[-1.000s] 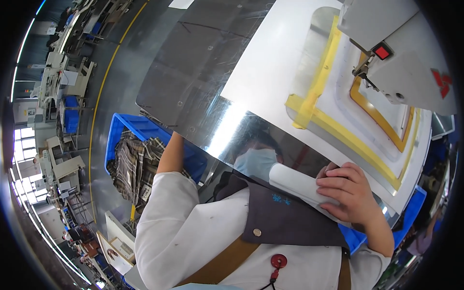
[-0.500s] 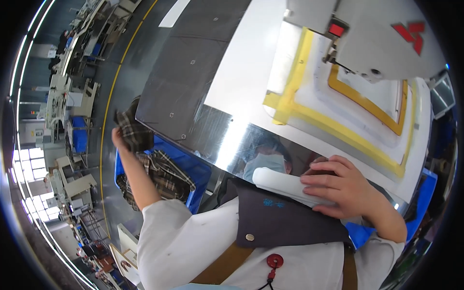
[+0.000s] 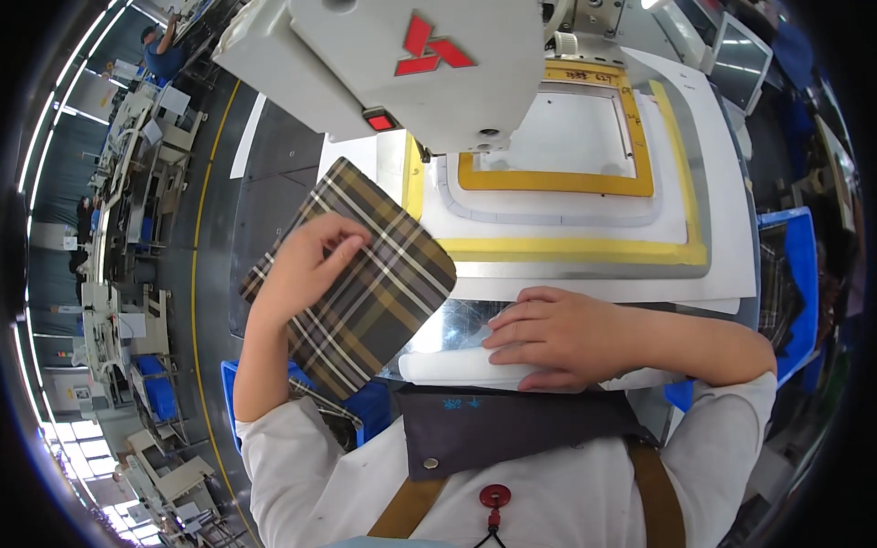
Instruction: Sewing and assembling pieces of a plaid leather or fabric product using an industrial sewing machine.
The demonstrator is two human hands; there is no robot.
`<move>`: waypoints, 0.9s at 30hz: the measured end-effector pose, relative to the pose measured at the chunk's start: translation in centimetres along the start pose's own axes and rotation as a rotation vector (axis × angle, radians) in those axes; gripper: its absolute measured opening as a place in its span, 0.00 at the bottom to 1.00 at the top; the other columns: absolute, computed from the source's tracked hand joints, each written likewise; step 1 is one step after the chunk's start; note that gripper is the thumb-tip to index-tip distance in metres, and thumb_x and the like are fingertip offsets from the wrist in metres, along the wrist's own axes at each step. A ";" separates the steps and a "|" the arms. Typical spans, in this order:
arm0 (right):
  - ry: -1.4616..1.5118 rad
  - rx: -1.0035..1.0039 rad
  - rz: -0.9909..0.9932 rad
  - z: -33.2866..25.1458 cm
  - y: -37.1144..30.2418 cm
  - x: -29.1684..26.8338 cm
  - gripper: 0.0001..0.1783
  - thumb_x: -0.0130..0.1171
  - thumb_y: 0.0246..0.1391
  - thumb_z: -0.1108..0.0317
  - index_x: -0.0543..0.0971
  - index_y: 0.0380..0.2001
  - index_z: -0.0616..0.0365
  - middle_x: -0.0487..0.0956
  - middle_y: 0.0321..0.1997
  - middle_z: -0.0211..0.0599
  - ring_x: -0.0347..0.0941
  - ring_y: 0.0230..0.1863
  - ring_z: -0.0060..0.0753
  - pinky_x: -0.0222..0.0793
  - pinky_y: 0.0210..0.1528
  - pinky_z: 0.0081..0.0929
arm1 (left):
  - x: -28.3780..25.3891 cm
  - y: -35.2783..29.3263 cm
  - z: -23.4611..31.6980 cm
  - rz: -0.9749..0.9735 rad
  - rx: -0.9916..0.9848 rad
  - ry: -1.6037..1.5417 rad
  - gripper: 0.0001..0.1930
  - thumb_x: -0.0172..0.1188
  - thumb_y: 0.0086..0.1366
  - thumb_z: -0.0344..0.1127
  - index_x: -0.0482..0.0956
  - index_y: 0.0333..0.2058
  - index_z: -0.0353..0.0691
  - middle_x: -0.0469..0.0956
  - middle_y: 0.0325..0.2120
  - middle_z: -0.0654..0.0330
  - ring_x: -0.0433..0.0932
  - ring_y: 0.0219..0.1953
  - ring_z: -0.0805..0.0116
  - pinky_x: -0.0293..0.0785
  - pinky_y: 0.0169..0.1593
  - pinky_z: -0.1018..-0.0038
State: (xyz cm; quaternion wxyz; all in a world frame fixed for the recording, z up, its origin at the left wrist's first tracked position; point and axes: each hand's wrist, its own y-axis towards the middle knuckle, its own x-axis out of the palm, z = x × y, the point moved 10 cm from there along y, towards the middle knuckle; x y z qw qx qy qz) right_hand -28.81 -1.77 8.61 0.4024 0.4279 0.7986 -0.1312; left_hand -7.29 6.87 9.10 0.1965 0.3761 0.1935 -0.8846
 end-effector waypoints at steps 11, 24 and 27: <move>-0.982 -0.315 0.268 3.2 7.4 -3.4 0.21 0.51 0.55 0.66 0.74 0.54 0.50 0.75 0.57 0.30 0.70 0.59 0.36 0.59 0.64 0.38 | -1.1 8.1 -4.8 -0.189 -0.084 -0.269 0.11 0.69 0.55 0.29 0.75 0.35 0.40 0.72 0.26 0.73 0.69 0.30 0.85 0.68 0.37 0.83; -0.827 -0.025 0.297 5.2 5.1 -4.5 0.19 0.53 0.51 0.68 0.76 0.47 0.65 0.79 0.47 0.42 0.75 0.50 0.39 0.70 0.52 0.29 | -1.0 15.8 -3.2 0.328 0.286 0.121 0.22 0.67 0.56 0.44 0.77 0.48 0.44 0.80 0.43 0.56 0.78 0.46 0.58 0.74 0.48 0.65; -0.905 0.086 0.145 5.2 3.3 -4.0 0.21 0.52 0.53 0.69 0.74 0.50 0.65 0.76 0.55 0.48 0.74 0.55 0.44 0.70 0.55 0.33 | -1.5 15.9 -2.4 0.379 0.376 0.299 0.26 0.68 0.54 0.47 0.76 0.51 0.49 0.78 0.48 0.58 0.75 0.51 0.58 0.73 0.51 0.63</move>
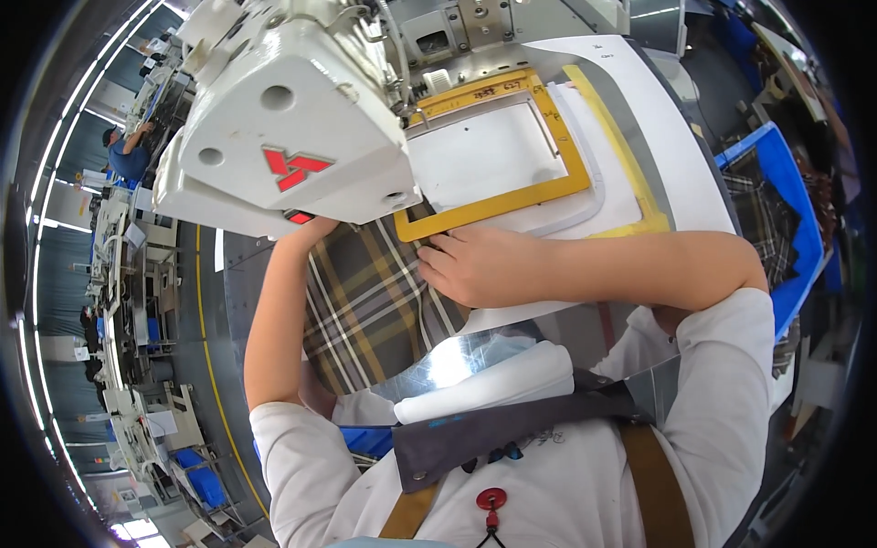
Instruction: Sewing and assembling pieces of a plaid leather or fabric product using an industrial sewing machine.
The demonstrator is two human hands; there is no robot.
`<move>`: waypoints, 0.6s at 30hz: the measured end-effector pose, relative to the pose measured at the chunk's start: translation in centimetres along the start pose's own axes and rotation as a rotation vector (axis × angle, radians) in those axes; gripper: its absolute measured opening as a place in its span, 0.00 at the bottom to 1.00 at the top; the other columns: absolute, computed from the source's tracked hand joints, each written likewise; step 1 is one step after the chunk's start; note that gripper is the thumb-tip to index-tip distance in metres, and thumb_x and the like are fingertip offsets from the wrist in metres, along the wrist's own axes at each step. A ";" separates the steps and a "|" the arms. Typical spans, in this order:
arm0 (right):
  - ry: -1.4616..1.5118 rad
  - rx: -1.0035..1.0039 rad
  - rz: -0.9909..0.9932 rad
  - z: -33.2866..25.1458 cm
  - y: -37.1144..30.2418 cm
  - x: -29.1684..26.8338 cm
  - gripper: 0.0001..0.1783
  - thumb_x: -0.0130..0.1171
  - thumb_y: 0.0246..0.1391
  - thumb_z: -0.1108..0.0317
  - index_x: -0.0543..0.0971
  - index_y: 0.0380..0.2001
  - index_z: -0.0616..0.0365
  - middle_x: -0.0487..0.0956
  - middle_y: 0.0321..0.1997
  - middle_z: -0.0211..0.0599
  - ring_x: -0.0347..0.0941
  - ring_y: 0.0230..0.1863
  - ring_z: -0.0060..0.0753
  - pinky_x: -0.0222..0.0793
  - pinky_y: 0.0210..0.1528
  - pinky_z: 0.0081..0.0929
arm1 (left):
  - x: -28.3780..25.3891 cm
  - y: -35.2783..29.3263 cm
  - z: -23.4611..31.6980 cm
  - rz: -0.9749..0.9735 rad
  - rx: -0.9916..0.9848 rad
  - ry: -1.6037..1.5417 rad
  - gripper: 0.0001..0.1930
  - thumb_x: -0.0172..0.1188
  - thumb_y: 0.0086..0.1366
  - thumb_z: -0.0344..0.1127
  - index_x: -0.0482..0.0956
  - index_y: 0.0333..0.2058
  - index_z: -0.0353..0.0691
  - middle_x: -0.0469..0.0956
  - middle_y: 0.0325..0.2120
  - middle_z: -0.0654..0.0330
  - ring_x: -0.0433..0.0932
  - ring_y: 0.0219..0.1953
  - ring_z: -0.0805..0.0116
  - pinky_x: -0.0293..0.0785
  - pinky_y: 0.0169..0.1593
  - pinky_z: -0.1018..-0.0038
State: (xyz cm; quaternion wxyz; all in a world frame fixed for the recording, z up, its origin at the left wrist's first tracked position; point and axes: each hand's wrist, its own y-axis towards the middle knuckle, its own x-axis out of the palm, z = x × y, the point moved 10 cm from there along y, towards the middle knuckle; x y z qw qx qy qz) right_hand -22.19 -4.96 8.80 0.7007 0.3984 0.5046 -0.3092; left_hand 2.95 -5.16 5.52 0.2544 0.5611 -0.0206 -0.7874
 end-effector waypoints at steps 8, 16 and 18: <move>-0.058 0.225 -0.032 2.4 -7.0 -2.2 0.20 0.54 0.51 0.70 0.76 0.47 0.67 0.78 0.49 0.48 0.76 0.50 0.44 0.72 0.52 0.33 | -1.3 -2.2 0.5 -0.462 -0.288 -0.142 0.19 0.71 0.52 0.35 0.80 0.44 0.40 0.81 0.40 0.58 0.78 0.43 0.61 0.74 0.47 0.67; 0.225 0.647 0.010 7.6 -14.4 -5.6 0.14 0.55 0.48 0.78 0.79 0.39 0.56 0.78 0.38 0.35 0.74 0.42 0.38 0.70 0.46 0.36 | 4.2 1.5 0.8 -0.039 -0.133 -0.189 0.15 0.63 0.58 0.32 0.79 0.45 0.39 0.80 0.40 0.54 0.78 0.45 0.58 0.73 0.48 0.64; 0.509 0.924 -0.148 10.4 -16.8 -4.6 0.06 0.54 0.52 0.72 0.78 0.34 0.56 0.79 0.35 0.36 0.76 0.42 0.39 0.70 0.46 0.35 | 4.3 1.0 1.6 -0.049 -0.125 -0.161 0.15 0.63 0.58 0.32 0.79 0.45 0.39 0.80 0.40 0.54 0.78 0.45 0.58 0.73 0.48 0.64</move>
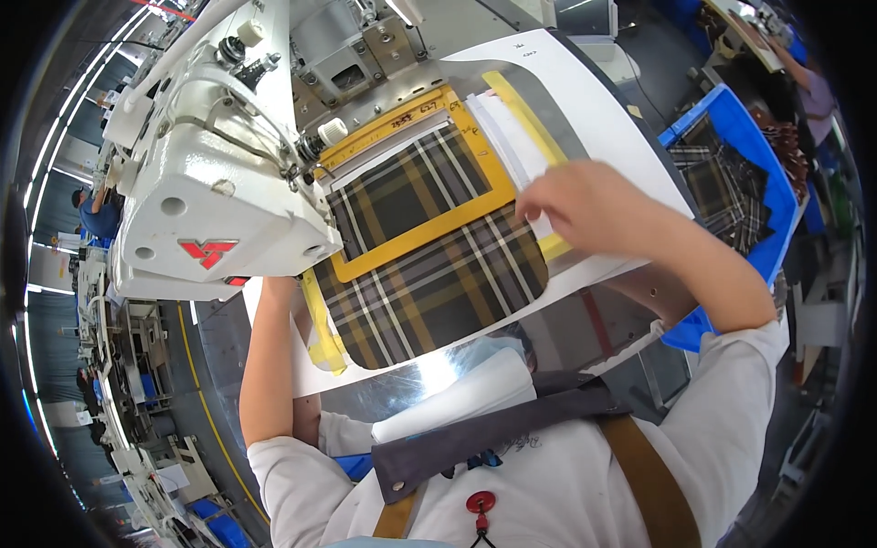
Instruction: Sewing and assembling pieces of a plaid leather or fabric product using an industrial sewing machine.
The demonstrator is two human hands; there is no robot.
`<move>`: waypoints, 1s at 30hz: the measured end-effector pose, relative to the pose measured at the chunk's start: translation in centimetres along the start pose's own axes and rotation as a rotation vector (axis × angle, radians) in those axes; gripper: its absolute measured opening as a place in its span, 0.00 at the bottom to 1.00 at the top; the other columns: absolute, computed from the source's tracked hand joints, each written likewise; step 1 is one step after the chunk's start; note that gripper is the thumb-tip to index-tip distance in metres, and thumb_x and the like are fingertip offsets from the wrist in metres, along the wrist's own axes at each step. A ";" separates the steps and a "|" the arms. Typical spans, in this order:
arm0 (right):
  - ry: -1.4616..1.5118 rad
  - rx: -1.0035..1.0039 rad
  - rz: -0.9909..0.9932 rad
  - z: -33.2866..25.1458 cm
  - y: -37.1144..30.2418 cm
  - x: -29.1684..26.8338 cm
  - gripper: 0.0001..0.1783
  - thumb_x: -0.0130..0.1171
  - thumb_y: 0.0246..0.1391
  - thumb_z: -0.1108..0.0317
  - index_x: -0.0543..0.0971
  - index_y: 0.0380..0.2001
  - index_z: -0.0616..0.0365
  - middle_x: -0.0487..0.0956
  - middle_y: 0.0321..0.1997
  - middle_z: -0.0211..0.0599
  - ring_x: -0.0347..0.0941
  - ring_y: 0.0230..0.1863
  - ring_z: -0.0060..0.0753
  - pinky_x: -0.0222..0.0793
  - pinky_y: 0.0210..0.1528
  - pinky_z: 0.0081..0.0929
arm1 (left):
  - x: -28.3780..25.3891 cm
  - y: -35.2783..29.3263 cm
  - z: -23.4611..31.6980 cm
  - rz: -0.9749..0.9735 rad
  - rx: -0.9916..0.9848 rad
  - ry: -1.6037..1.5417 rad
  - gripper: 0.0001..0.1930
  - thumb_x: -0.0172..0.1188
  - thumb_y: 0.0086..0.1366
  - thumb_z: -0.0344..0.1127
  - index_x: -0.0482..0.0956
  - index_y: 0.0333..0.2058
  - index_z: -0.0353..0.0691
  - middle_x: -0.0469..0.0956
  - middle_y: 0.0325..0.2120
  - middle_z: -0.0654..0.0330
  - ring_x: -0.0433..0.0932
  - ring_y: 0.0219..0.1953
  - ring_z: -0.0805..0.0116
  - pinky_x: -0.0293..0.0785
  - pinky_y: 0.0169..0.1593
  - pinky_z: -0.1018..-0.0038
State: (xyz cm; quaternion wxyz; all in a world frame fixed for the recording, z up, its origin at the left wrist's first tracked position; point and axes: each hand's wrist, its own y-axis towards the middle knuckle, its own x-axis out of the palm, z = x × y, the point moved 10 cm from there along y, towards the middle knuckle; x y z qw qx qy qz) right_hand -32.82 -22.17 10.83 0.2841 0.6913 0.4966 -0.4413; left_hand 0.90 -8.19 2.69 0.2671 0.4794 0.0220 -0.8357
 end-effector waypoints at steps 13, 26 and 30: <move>0.370 -0.019 0.422 9.4 13.3 -1.1 0.05 0.58 0.47 0.74 0.72 0.27 0.62 0.74 0.25 0.36 0.70 0.29 0.32 0.65 0.35 0.28 | -2.2 -1.4 -0.3 -0.032 -0.001 0.185 0.14 0.61 0.60 0.32 0.78 0.45 0.36 0.79 0.40 0.53 0.77 0.45 0.59 0.72 0.49 0.65; 0.292 -0.043 0.595 6.1 4.1 -2.8 0.10 0.61 0.54 0.65 0.76 0.35 0.59 0.79 0.36 0.37 0.75 0.42 0.35 0.69 0.47 0.29 | -3.8 -5.6 0.7 0.033 -0.120 0.141 0.14 0.61 0.59 0.33 0.78 0.43 0.35 0.80 0.40 0.53 0.78 0.43 0.57 0.72 0.49 0.62; 0.002 -0.437 0.324 -2.8 -2.6 0.9 0.11 0.62 0.53 0.64 0.77 0.37 0.57 0.80 0.42 0.36 0.76 0.47 0.39 0.69 0.51 0.35 | -3.6 -12.9 13.0 -0.107 0.430 0.112 0.15 0.65 0.53 0.35 0.80 0.42 0.42 0.81 0.41 0.56 0.79 0.42 0.57 0.73 0.48 0.61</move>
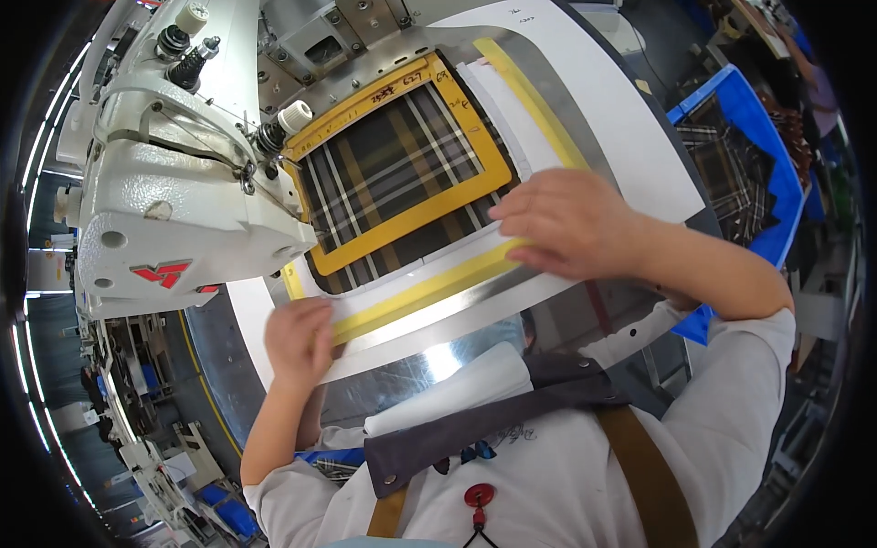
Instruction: Sewing and assembling pieces of a plaid leather or fabric product using an industrial sewing machine.
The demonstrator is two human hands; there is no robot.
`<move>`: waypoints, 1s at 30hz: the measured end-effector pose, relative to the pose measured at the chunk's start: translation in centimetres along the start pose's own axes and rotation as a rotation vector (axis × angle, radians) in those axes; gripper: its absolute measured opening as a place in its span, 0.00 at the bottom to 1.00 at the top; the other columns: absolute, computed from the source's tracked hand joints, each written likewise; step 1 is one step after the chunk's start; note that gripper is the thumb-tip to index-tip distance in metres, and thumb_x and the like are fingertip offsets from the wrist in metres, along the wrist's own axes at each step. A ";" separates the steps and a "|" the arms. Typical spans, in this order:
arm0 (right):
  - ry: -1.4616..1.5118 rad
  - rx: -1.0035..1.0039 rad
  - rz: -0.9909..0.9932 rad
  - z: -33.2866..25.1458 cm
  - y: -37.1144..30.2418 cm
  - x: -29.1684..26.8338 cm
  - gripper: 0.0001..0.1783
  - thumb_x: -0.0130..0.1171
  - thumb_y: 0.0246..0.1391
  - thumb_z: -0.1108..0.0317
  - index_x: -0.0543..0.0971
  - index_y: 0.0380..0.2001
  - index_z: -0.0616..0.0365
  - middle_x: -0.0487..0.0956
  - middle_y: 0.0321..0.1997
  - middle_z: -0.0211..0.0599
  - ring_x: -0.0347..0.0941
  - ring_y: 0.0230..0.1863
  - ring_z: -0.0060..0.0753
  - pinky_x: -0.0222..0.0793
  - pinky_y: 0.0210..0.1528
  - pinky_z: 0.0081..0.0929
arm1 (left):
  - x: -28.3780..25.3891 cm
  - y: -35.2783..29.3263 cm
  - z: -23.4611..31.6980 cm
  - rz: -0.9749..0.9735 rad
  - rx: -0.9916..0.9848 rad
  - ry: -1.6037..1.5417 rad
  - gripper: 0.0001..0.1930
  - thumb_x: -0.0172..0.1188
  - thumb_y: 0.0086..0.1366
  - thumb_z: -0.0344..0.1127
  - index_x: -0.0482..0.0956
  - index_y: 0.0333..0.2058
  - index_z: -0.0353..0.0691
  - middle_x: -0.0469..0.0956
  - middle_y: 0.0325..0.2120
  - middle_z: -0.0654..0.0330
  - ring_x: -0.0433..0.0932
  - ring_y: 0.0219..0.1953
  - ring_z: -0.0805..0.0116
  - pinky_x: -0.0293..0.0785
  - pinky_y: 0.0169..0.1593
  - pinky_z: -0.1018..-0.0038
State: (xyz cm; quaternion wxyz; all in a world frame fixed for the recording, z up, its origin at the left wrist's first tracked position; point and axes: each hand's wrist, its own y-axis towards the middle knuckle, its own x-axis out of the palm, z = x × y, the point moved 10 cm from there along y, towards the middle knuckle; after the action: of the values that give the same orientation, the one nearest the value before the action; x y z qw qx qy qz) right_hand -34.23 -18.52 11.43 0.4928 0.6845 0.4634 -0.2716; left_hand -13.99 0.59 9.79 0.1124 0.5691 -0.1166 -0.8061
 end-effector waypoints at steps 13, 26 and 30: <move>-0.264 0.050 -0.119 -1.7 -0.2 3.2 0.22 0.62 0.54 0.60 0.76 0.49 0.62 0.77 0.55 0.44 0.72 0.58 0.43 0.66 0.60 0.40 | 2.9 1.6 2.9 -0.165 -0.030 0.066 0.28 0.65 0.57 0.42 0.71 0.55 0.41 0.70 0.58 0.54 0.68 0.61 0.55 0.60 0.64 0.59; -0.329 -0.002 -0.053 -2.6 -0.2 2.7 0.20 0.62 0.53 0.60 0.78 0.44 0.64 0.78 0.51 0.46 0.74 0.56 0.43 0.70 0.56 0.38 | 2.3 1.7 3.4 -0.120 0.002 0.060 0.26 0.67 0.53 0.40 0.74 0.51 0.43 0.73 0.55 0.57 0.73 0.55 0.56 0.66 0.58 0.62; -0.354 0.019 -0.056 -2.4 -0.6 2.9 0.21 0.64 0.51 0.61 0.78 0.44 0.65 0.77 0.54 0.46 0.73 0.57 0.42 0.69 0.57 0.37 | 2.3 1.9 3.3 -0.116 0.002 0.067 0.26 0.67 0.52 0.39 0.75 0.51 0.43 0.74 0.53 0.57 0.73 0.53 0.57 0.66 0.57 0.63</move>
State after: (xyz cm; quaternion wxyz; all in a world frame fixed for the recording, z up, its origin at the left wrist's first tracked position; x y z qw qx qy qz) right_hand -33.74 -15.22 9.62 0.5525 0.6173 0.3860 -0.4057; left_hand -17.73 -1.70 9.40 0.0690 0.6018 -0.0803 -0.7916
